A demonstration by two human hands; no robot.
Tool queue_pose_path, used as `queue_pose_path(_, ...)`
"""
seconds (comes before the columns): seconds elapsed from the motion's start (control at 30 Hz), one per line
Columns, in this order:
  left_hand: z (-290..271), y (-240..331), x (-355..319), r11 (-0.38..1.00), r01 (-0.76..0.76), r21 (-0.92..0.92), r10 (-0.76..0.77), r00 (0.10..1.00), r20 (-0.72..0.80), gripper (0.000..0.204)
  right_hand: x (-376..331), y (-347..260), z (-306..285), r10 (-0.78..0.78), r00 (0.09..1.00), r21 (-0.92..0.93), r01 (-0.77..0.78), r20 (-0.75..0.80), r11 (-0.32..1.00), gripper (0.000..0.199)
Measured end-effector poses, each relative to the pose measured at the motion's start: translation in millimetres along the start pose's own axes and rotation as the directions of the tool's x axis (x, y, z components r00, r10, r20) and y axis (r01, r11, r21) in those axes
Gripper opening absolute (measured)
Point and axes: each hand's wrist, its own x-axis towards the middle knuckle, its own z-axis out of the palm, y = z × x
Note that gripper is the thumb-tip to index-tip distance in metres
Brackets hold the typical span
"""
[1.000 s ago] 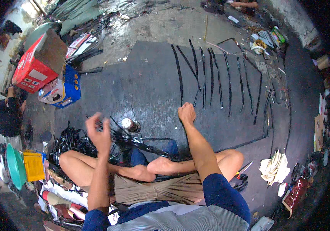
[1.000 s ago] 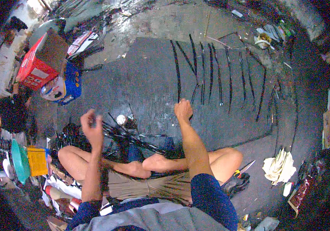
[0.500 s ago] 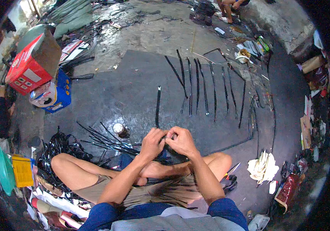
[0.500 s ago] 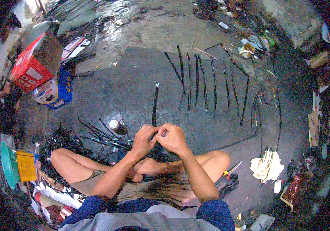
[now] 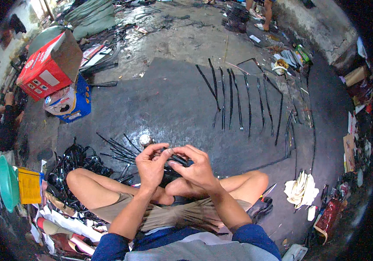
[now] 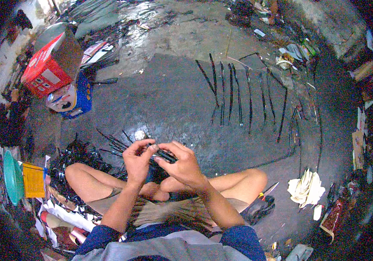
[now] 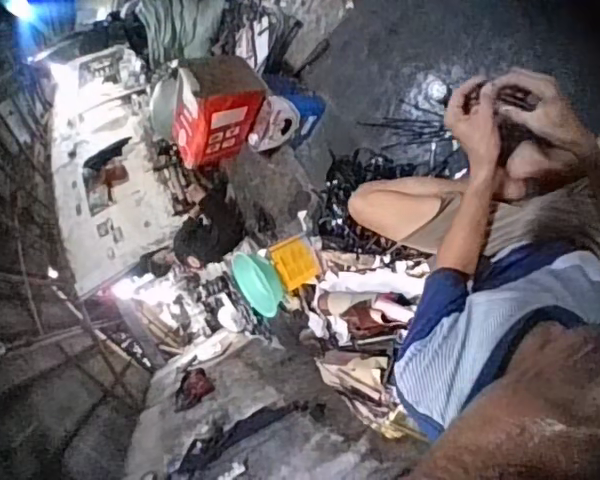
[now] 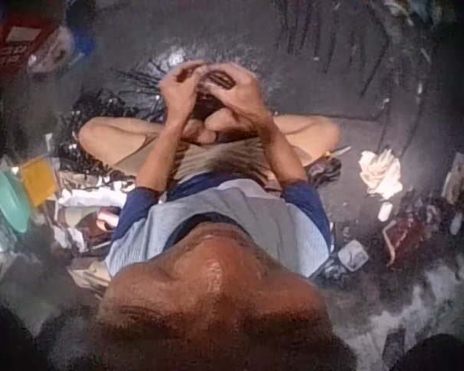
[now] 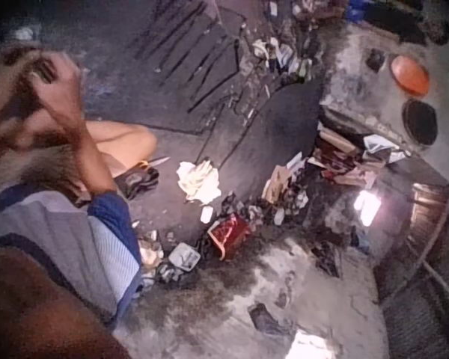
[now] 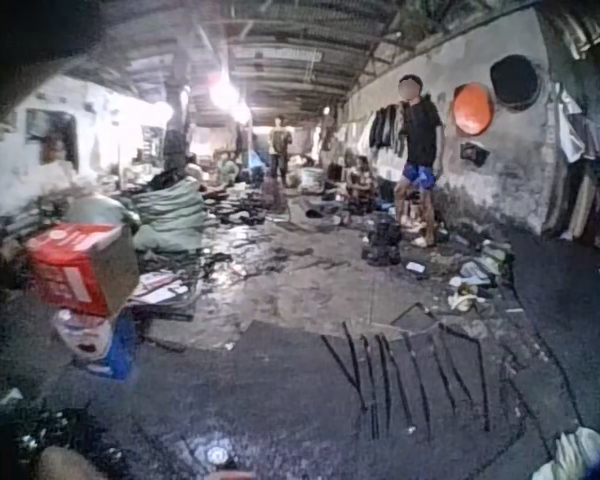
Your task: The person sits on the floor and repeatedly strips the outer insulation from black wires using a small handheld tool. They place the stripped wires on the floor in a neat row and continue processing additional wires from a pile nearby.
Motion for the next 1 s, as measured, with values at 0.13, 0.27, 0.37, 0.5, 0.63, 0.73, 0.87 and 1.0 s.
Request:
queue_pose_path(0.13, -6.3, -0.1, -0.4, 0.969, 0.070, -0.236, -0.065, 0.998, 0.026, 0.015, 4.6, 8.5, 11.4, -0.351, 0.936, -0.188, 0.339, -0.030, 0.922, 0.031)
queue_pose_path(0.27, -8.8, 3.2, -4.3, 0.933, 0.093, -0.348, -0.092, 0.996, 0.020, 0.015, 5.4, -1.4, 11.0, -0.442, 0.897, -0.288, 0.426, 0.010, 0.858, 0.031)
queue_pose_path(0.37, -12.9, -0.2, -5.5, 0.907, 0.151, -0.394, -0.147, 0.988, 0.042, 0.014, 3.1, -2.9, 11.2, -0.426, 0.903, -0.346, 0.417, 0.053, 0.841, 0.029)
queue_pose_path(0.5, -17.6, -3.9, -10.7, 0.758, 0.230, -0.610, -0.183, 0.973, 0.140, 0.013, 4.5, -17.2, 9.2, -0.460, 0.888, -0.328, 0.434, -0.001, 0.839, 0.027)
queue_pose_path(0.63, -11.6, -1.6, -20.6, 0.616, 0.255, -0.745, -0.230, 0.963, 0.140, 0.013, 3.9, -16.7, 5.0, -0.568, 0.821, -0.383, 0.545, 0.061, 0.746, 0.023)
queue_pose_path(0.73, -14.8, 0.2, -18.8, 0.662, 0.203, -0.722, -0.182, 0.977, 0.108, 0.009, 4.5, -21.8, 2.1, -0.614, 0.776, -0.401, 0.613, 0.142, 0.681, 0.021)
queue_pose_path(0.87, -26.5, 7.7, -12.9, 0.737, 0.095, -0.669, -0.098, 0.995, 0.034, 0.007, 8.3, -32.3, 5.4, -0.628, 0.753, -0.385, 0.648, 0.197, 0.657, 0.022)
queue_pose_path(1.0, -50.6, 27.1, 16.3, 0.750, 0.054, -0.659, -0.108, 0.993, -0.041, 0.006, 4.1, -33.7, 10.6, -0.577, 0.798, -0.359, 0.597, 0.174, 0.717, 0.024)
